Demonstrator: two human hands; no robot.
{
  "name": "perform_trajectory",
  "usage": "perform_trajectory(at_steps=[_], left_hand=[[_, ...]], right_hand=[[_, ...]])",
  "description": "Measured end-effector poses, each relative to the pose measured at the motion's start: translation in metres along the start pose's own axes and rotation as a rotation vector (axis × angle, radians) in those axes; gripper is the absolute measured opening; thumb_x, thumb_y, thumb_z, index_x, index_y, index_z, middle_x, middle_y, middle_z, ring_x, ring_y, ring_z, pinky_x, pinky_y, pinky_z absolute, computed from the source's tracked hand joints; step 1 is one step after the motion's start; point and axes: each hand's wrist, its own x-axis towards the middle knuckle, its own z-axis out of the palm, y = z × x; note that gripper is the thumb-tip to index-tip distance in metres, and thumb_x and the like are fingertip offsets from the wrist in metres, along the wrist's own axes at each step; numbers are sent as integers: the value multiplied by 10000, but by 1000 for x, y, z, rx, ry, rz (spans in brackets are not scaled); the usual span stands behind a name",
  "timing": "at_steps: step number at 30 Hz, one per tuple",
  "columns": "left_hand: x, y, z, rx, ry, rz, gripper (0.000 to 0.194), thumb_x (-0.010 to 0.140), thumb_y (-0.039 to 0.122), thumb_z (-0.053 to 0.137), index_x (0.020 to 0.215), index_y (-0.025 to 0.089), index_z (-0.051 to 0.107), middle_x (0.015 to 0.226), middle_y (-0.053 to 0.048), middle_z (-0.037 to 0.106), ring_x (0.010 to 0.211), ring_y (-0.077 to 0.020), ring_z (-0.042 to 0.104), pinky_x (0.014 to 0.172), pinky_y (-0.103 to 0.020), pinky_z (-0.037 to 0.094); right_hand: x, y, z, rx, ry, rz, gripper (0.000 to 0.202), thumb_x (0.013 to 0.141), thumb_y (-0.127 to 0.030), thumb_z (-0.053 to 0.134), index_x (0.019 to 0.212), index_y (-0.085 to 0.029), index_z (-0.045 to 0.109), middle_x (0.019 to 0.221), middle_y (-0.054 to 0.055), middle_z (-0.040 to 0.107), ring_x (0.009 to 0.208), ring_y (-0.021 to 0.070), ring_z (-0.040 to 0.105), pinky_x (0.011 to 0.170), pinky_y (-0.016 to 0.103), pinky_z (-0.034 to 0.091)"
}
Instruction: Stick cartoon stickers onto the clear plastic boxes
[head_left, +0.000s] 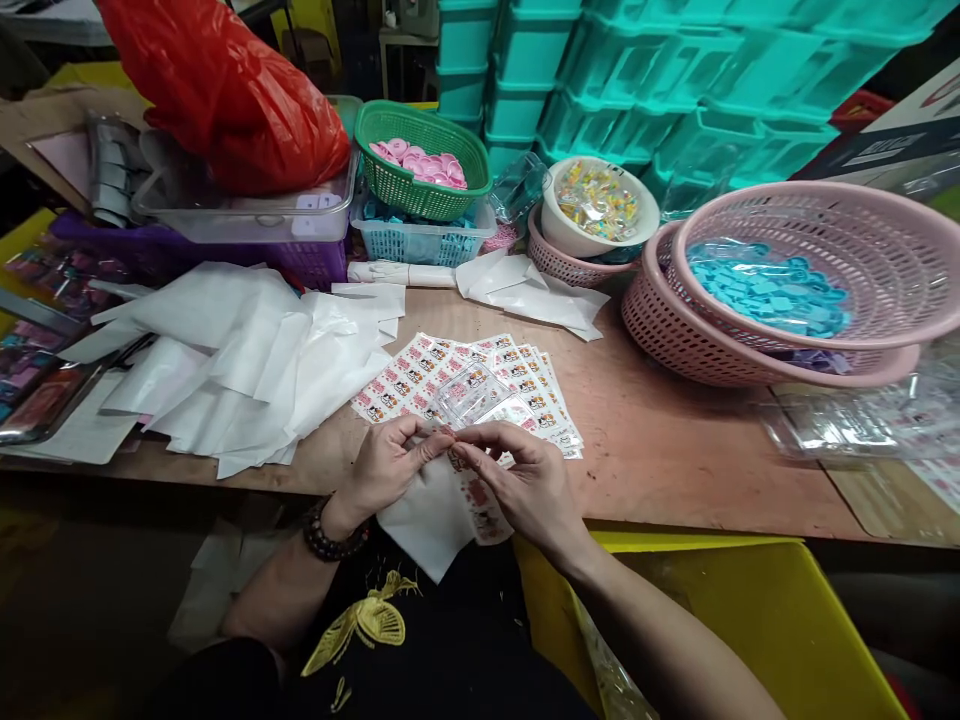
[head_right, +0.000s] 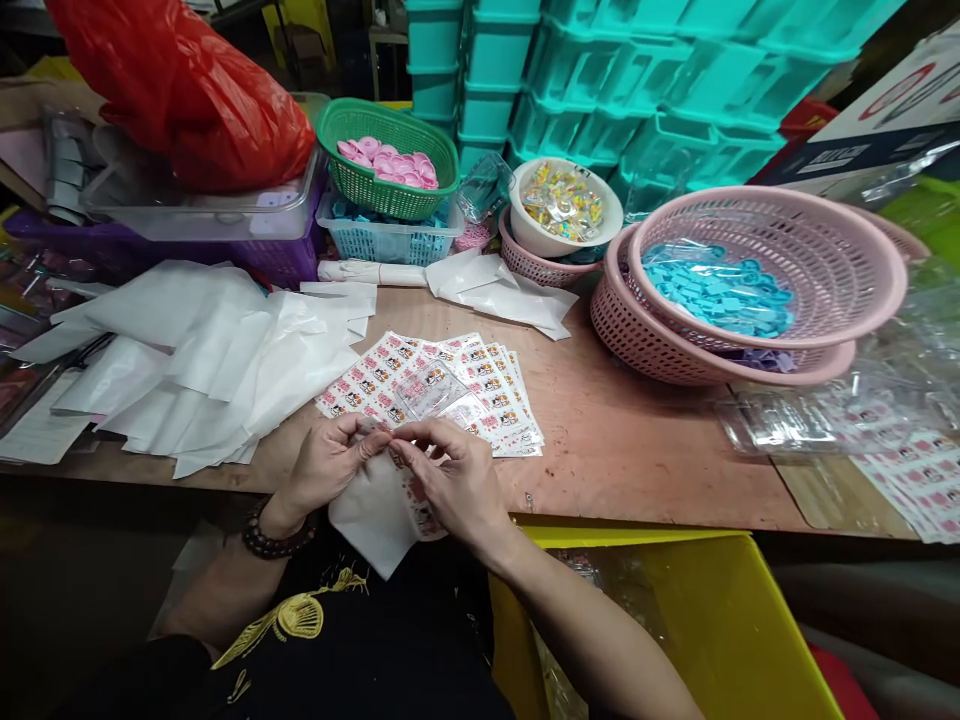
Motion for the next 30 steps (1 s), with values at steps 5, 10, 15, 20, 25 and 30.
perform_trajectory(at_steps=[5,10,15,20,25,30], left_hand=[[-3,-10,4,-21,-5,32,416,836,555,714,727,153,705,665,-13,681,617,-133,585,599,-233,474],[-2,-21,-14,-128,42,-15,352,833,501,731,914,158,748,834,-57,743,759,-182,656,708,-275,516],[16,-21,-50,-432,-243,130,573,607,712,763,539,169,595,481,-27,553,445,-119,491,426,-234,377],[26,6,-36,-340,-531,-220,589,876,669,536,1003,134,748,428,-18,563,307,-94,409,338,-213,240],[29,29,-7,-70,-763,-406,603,833,433,741,1366,186,603,424,70,511,316,-92,463,366,-183,279],[35,25,2,156,-543,-233,332,761,378,803,1015,171,748,429,97,420,357,-63,363,371,-180,216]], right_hand=[[-19,11,8,-23,267,-241,165,875,-158,695,949,-280,778,913,42,736,843,181,690,766,335,564],[-27,17,-38,314,500,-269,87,918,-258,664,940,-325,716,932,20,691,895,186,668,825,363,555],[-15,18,-98,117,328,-92,65,876,-302,731,909,-269,686,828,3,692,762,163,642,722,298,525],[-5,8,-84,-285,-125,-65,109,964,-265,571,953,-239,676,863,36,715,800,190,649,745,332,490],[2,5,-61,-546,-218,-116,166,972,-194,493,994,-222,655,908,63,725,804,200,636,763,352,401],[0,5,-55,-708,-218,-173,187,954,-157,490,1001,-207,664,871,66,691,815,208,622,747,348,346]])
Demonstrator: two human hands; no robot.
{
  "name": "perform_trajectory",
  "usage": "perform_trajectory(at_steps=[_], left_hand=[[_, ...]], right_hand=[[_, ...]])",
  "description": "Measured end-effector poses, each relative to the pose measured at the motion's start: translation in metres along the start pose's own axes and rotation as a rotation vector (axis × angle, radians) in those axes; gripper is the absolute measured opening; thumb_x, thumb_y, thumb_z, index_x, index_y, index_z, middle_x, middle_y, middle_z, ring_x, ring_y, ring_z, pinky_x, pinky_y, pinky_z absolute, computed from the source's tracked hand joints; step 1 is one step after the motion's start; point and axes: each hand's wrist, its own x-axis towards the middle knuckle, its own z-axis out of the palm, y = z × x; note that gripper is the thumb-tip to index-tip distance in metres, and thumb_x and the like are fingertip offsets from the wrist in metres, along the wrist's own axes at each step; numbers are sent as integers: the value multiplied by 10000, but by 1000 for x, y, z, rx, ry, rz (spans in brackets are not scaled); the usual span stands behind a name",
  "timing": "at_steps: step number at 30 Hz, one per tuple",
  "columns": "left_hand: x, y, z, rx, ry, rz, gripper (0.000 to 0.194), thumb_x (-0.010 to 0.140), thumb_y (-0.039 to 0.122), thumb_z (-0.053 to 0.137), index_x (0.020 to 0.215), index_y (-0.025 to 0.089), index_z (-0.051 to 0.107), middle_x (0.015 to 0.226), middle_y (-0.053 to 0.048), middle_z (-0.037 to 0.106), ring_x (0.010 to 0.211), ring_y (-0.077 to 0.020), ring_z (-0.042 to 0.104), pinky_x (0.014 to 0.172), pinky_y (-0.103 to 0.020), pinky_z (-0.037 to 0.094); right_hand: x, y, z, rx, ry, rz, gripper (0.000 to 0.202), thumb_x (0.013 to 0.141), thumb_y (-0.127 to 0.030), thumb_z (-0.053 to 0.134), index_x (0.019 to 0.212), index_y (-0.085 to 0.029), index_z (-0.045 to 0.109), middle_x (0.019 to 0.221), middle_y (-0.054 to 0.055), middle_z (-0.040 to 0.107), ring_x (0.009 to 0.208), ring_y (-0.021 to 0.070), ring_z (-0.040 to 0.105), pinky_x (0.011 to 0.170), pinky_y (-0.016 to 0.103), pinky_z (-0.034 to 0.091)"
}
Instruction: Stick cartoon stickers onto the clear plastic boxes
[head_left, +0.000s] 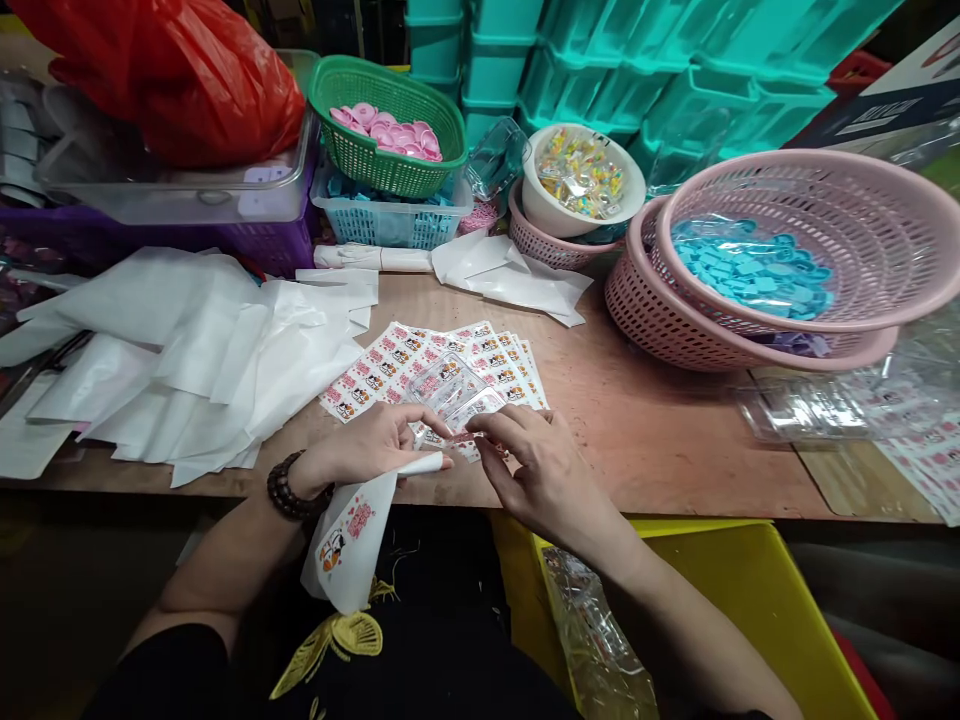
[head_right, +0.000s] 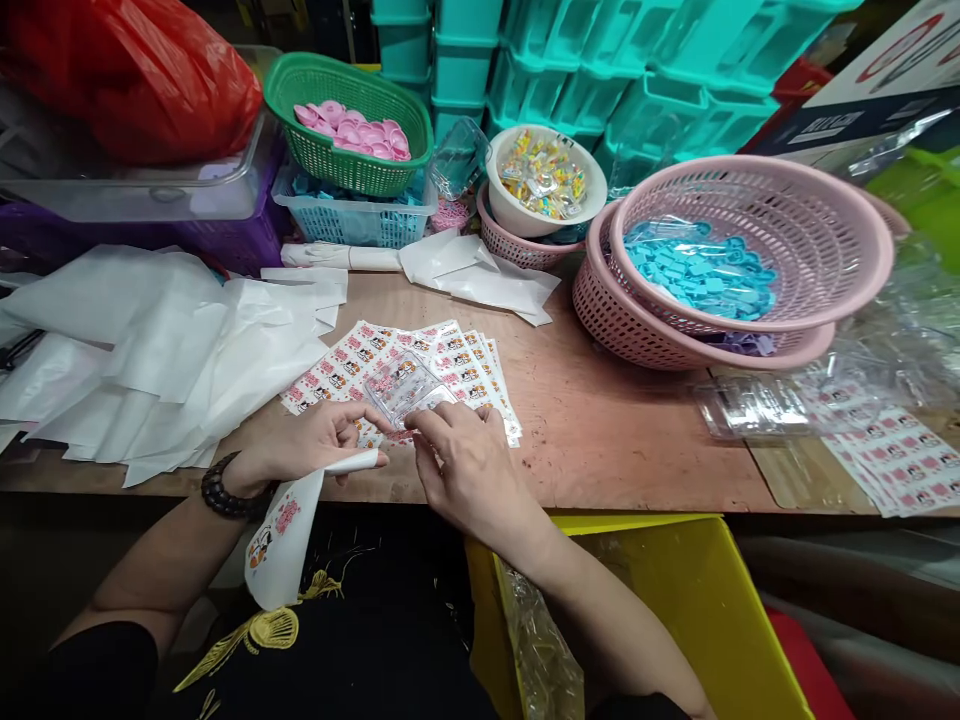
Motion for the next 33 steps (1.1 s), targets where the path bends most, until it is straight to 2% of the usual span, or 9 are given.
perform_trajectory(at_steps=[4,6,8,10,13,17,19,23,33], left_hand=[[2,-9,6,20,116,77,264,776,419,780,803,157,764,419,65,457,375,-65,376,392,-193,242],[0,-14,12,-27,189,132,289,758,433,799,795,148,772,431,57,477,391,-68,405,406,-195,284],[-1,-20,19,-79,256,167,314,736,442,821,787,136,776,439,55,478,399,-69,418,409,-197,310],[-3,-26,26,-114,288,172,333,730,454,827,782,128,783,463,39,512,408,-75,442,405,-201,334],[-5,-35,36,-128,298,144,366,781,476,780,878,124,809,540,-1,612,435,-92,504,411,-205,383],[-12,-43,40,-22,312,104,458,856,438,711,1203,141,751,525,9,653,486,-128,617,533,-222,500],[-16,-45,40,64,346,139,453,872,412,693,1228,135,738,525,8,659,504,-130,631,571,-221,511],[-21,-44,39,219,416,252,350,879,365,662,1116,141,790,566,-10,666,517,-109,580,535,-198,461],[-17,-42,35,390,409,267,382,902,348,616,1204,159,754,486,49,516,472,-86,419,521,-192,391]], right_hand=[[-5,-1,2,7,48,7,252,959,-188,501,1134,-227,678,863,55,676,801,210,612,746,367,368],[-7,2,2,120,150,90,380,946,-295,577,1320,-230,597,975,74,687,817,209,608,768,379,423],[-8,6,4,297,233,218,552,876,-403,687,1379,-224,549,1111,97,684,838,205,608,771,377,475],[-9,10,6,523,203,323,508,810,-472,748,1235,-216,641,1078,84,710,798,191,614,713,351,498],[-7,16,7,755,97,394,327,815,-516,727,890,-197,719,818,44,723,703,173,613,628,316,476],[1,28,-3,719,243,454,288,800,-480,745,808,-193,715,750,33,699,654,150,569,601,306,436],[10,35,-7,741,174,491,313,762,-489,767,785,-184,701,708,18,664,607,127,519,562,291,402],[29,46,-3,804,-120,538,377,679,-516,799,726,-169,657,628,-26,574,565,95,453,524,262,346],[44,49,9,723,-205,517,291,683,-451,743,675,-183,629,656,-10,601,629,122,508,585,282,386]])
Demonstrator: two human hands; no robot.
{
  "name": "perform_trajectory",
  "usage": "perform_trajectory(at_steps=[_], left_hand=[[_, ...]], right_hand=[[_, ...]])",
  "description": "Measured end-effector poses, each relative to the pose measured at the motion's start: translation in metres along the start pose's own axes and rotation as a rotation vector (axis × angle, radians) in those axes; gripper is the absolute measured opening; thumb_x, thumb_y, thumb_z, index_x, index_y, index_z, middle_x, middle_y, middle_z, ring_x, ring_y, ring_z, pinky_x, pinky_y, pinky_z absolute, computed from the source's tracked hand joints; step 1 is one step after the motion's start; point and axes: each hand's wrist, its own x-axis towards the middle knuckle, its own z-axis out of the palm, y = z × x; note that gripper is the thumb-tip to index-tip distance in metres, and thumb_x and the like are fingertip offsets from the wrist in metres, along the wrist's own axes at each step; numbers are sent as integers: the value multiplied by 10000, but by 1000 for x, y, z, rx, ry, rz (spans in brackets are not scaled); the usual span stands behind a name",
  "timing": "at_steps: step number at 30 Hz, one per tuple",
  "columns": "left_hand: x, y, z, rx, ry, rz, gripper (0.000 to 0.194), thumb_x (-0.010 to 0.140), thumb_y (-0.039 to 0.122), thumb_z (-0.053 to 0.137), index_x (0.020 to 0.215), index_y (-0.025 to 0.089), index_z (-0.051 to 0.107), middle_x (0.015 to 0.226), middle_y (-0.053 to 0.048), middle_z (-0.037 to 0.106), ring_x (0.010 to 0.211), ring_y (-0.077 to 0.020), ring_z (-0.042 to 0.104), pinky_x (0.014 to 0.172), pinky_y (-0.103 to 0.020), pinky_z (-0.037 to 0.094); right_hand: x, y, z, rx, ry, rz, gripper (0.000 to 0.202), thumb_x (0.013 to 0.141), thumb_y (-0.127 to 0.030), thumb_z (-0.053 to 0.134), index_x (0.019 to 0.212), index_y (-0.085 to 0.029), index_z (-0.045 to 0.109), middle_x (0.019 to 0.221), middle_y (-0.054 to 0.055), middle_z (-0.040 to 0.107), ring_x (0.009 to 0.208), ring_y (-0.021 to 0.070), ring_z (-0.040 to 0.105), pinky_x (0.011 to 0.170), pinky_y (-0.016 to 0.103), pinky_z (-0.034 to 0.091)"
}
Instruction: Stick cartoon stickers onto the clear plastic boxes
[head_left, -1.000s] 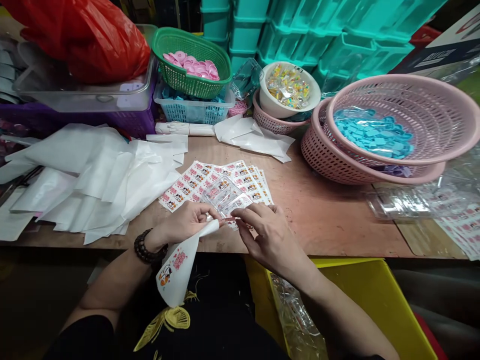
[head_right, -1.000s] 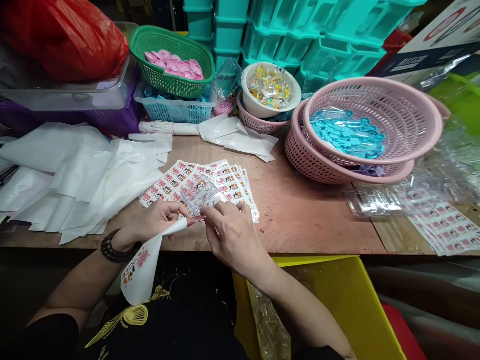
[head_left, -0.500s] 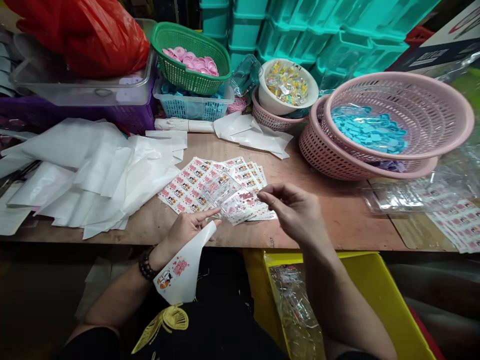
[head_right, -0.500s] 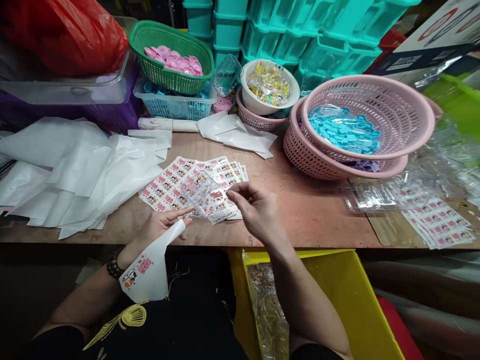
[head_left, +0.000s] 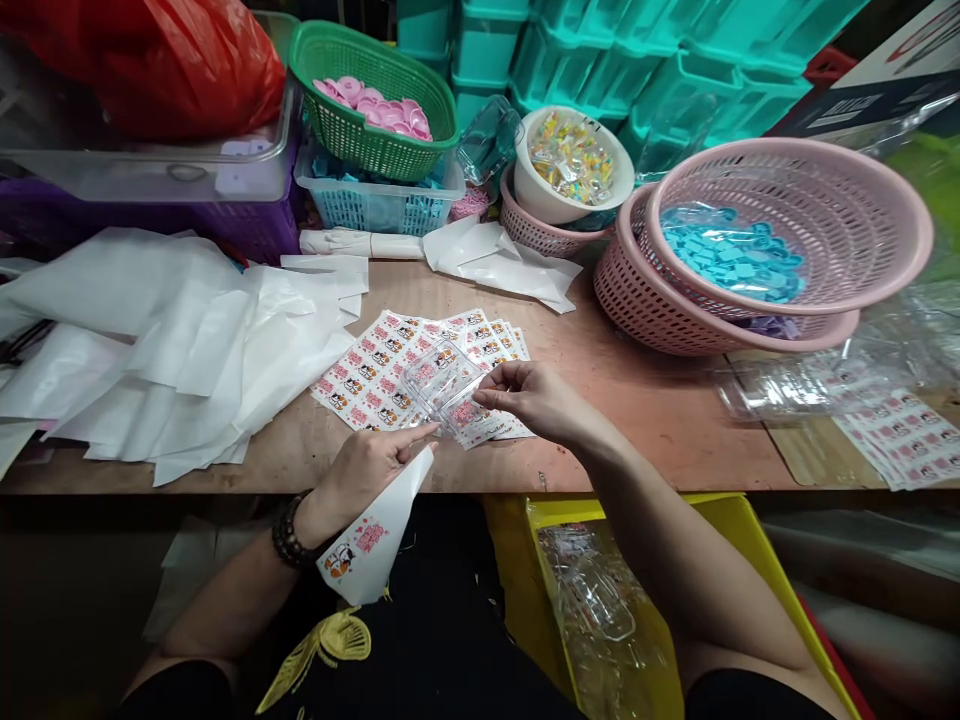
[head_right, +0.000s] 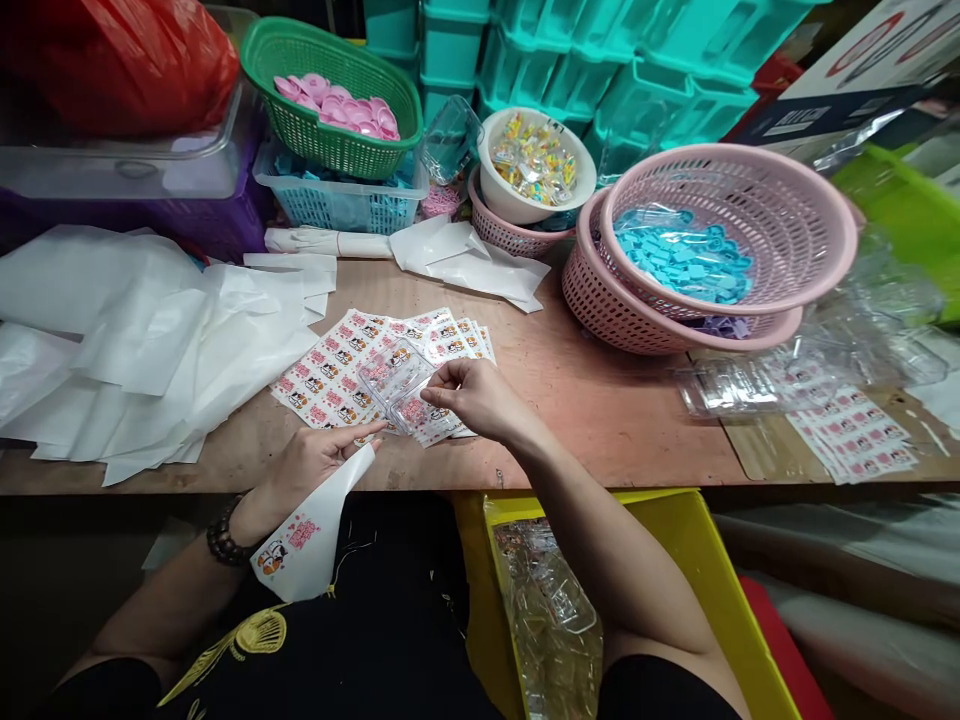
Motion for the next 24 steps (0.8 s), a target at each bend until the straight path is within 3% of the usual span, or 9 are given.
perform_trajectory(at_steps=[8,13,16,21,24], left_hand=[[1,-6,4,46,-28,32,406,925,353,581,1247,153,728,510,41,539,489,-92,404,540,-199,388],[1,-3,5,83,-25,72,426,944,348,572,1315,173,686,520,47,535,483,-94,409,556,-204,393],[3,1,5,119,-99,109,479,957,344,566,1422,232,590,557,51,564,490,-98,439,564,-200,394],[10,3,9,263,-226,78,494,958,344,575,1450,320,547,688,18,695,549,-129,549,559,-203,393],[11,1,12,306,-242,69,483,964,335,576,1445,344,549,847,-15,770,647,-160,633,586,-210,424]], right_hand=[[4,7,0,-20,-15,0,335,692,-497,745,683,-184,626,644,-7,593,617,123,496,572,281,383],[5,10,0,-25,-11,-13,252,734,-410,713,685,-179,625,650,-7,600,616,122,505,577,275,395],[5,9,0,-82,9,-28,206,765,-359,695,690,-179,628,637,-20,576,605,117,487,568,264,382],[-2,0,11,-405,108,-24,152,803,-264,730,720,-200,621,729,9,658,675,157,568,613,283,403],[-12,-5,19,-625,204,-20,155,828,-285,752,952,-227,679,856,48,724,784,231,649,670,322,439]])
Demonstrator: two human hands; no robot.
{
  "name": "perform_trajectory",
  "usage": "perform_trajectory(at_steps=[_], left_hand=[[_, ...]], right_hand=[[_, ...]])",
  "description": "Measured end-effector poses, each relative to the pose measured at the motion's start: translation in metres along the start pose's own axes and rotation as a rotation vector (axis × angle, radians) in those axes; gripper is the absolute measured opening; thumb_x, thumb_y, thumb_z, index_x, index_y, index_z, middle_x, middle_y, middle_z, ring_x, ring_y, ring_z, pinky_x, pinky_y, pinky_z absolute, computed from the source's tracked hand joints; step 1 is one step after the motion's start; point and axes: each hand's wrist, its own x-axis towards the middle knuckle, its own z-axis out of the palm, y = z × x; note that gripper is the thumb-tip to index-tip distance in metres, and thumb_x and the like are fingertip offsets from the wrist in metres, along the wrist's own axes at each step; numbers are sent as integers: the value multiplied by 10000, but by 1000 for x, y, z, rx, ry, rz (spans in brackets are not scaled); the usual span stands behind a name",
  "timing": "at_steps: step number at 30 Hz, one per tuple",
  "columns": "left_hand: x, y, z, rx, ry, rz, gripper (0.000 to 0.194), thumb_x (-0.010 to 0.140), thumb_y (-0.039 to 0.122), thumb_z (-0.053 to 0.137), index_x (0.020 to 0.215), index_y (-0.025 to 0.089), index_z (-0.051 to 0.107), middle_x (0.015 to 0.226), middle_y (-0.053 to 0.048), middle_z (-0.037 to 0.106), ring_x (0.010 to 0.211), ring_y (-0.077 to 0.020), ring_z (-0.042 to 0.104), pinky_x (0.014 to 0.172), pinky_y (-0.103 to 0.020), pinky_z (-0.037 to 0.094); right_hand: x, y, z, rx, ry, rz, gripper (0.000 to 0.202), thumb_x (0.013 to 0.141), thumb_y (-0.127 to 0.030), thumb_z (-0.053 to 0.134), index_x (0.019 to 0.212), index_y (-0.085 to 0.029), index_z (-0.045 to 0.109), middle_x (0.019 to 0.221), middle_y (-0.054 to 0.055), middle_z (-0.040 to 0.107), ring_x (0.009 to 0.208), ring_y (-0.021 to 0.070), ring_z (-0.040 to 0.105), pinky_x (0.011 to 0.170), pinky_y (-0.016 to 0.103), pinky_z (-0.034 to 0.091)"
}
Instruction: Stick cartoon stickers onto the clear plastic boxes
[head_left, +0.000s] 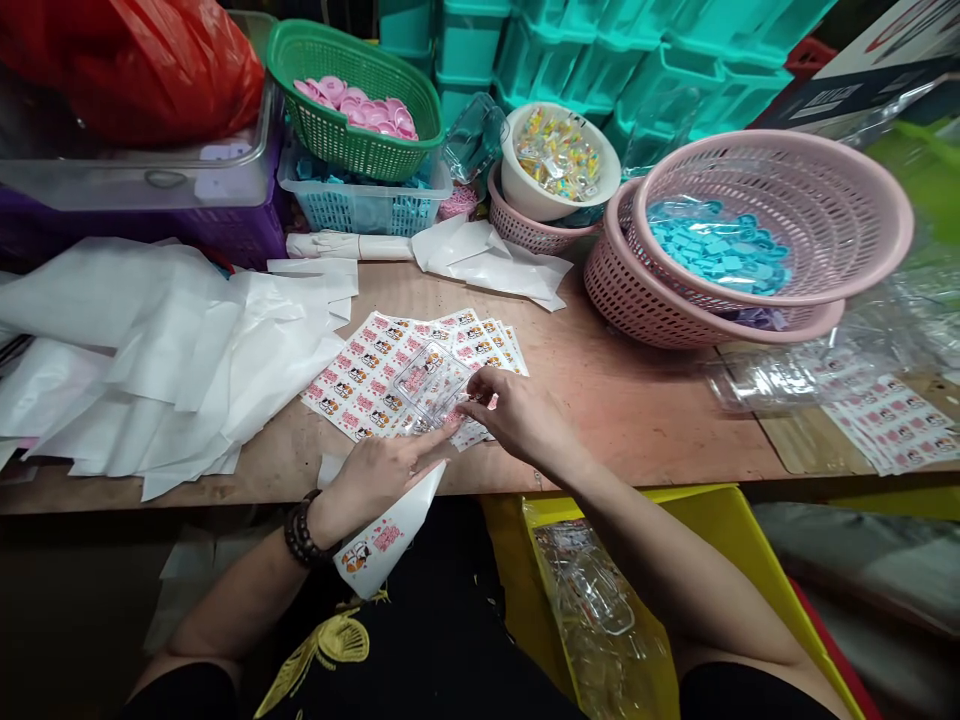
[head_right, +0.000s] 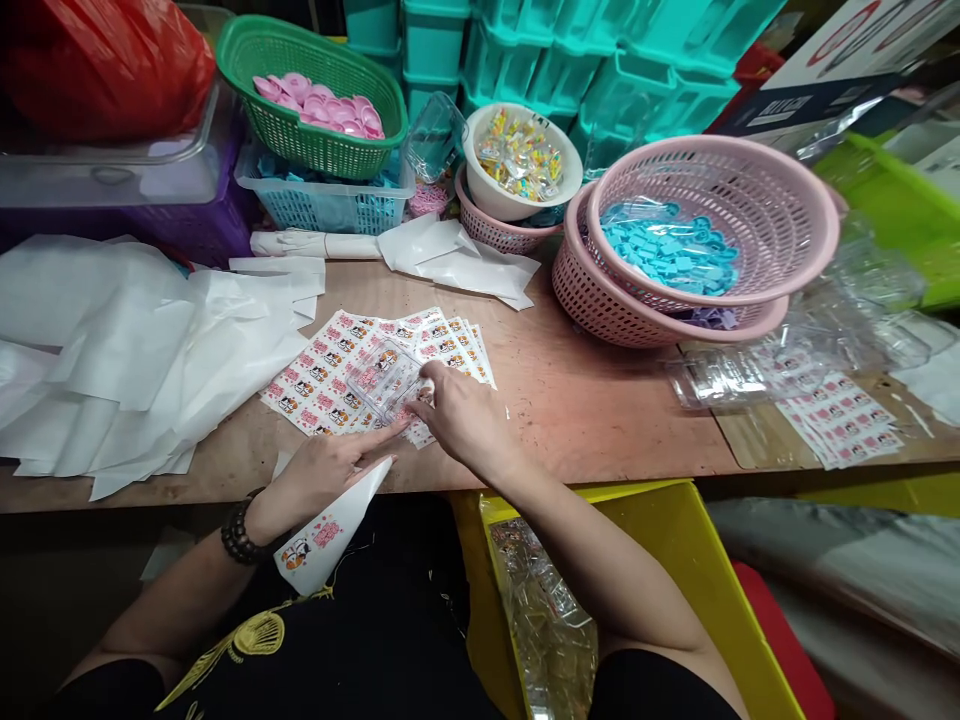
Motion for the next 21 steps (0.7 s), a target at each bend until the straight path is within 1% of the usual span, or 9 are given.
perform_trajectory(at_steps=[3,4,6,8,10,11,15,18,21], left_hand=[[-2,-2,1,-25,-9,14,473,975,338,552,1448,345,546,966,-23,791,682,-159,661,616,-218,462],[-3,-4,1,-49,-13,30,466,976,342,544,1442,344,554,989,-19,792,683,-153,663,631,-222,475],[-4,-7,-3,-118,31,38,441,974,353,535,1410,325,594,979,-15,792,665,-140,657,667,-231,497],[-1,-11,-11,-180,169,-65,456,962,380,547,1402,275,602,901,-16,778,627,-132,637,685,-242,505],[6,-15,-22,-226,306,-260,571,936,422,584,1459,203,524,801,-12,740,595,-143,614,660,-260,496],[11,-18,-27,-257,324,-350,650,918,441,609,1491,168,470,762,-7,717,590,-154,608,637,-268,486],[34,-27,-39,-482,153,-482,729,853,447,691,1469,122,473,679,-4,671,580,-173,607,575,-271,455],[42,-36,-37,-656,140,-501,692,848,454,690,1431,133,499,647,-1,663,532,-163,593,535,-264,442],[38,-47,-36,-766,122,-483,653,816,446,718,1367,153,530,610,21,646,496,-147,574,513,-247,432]], right_hand=[[-5,4,0,-72,97,44,616,814,-416,779,1362,-244,556,1021,105,731,921,318,689,766,392,499],[-4,8,1,-66,114,67,733,802,-468,780,1436,-235,495,1111,132,711,967,338,689,807,422,512],[3,19,3,15,80,95,807,793,-558,757,1463,-206,477,1290,178,632,1041,342,679,881,453,523],[15,30,8,183,-35,84,793,790,-622,726,1413,-169,539,1362,196,589,1065,311,673,921,438,527],[27,36,15,347,-124,67,789,770,-673,712,1351,-153,598,1323,188,632,1074,294,666,934,423,524],[33,36,18,404,-133,75,793,750,-697,715,1317,-150,624,1279,182,664,1077,296,663,936,423,519],[42,26,30,524,-95,185,691,679,-739,740,1032,-146,725,973,130,752,940,288,681,836,381,513],[37,18,38,616,-113,214,590,678,-712,746,865,-153,712,784,75,720,790,240,656,724,332,484],[25,13,50,700,-70,188,554,692,-700,721,842,-167,689,754,44,688,746,209,616,685,312,453]])
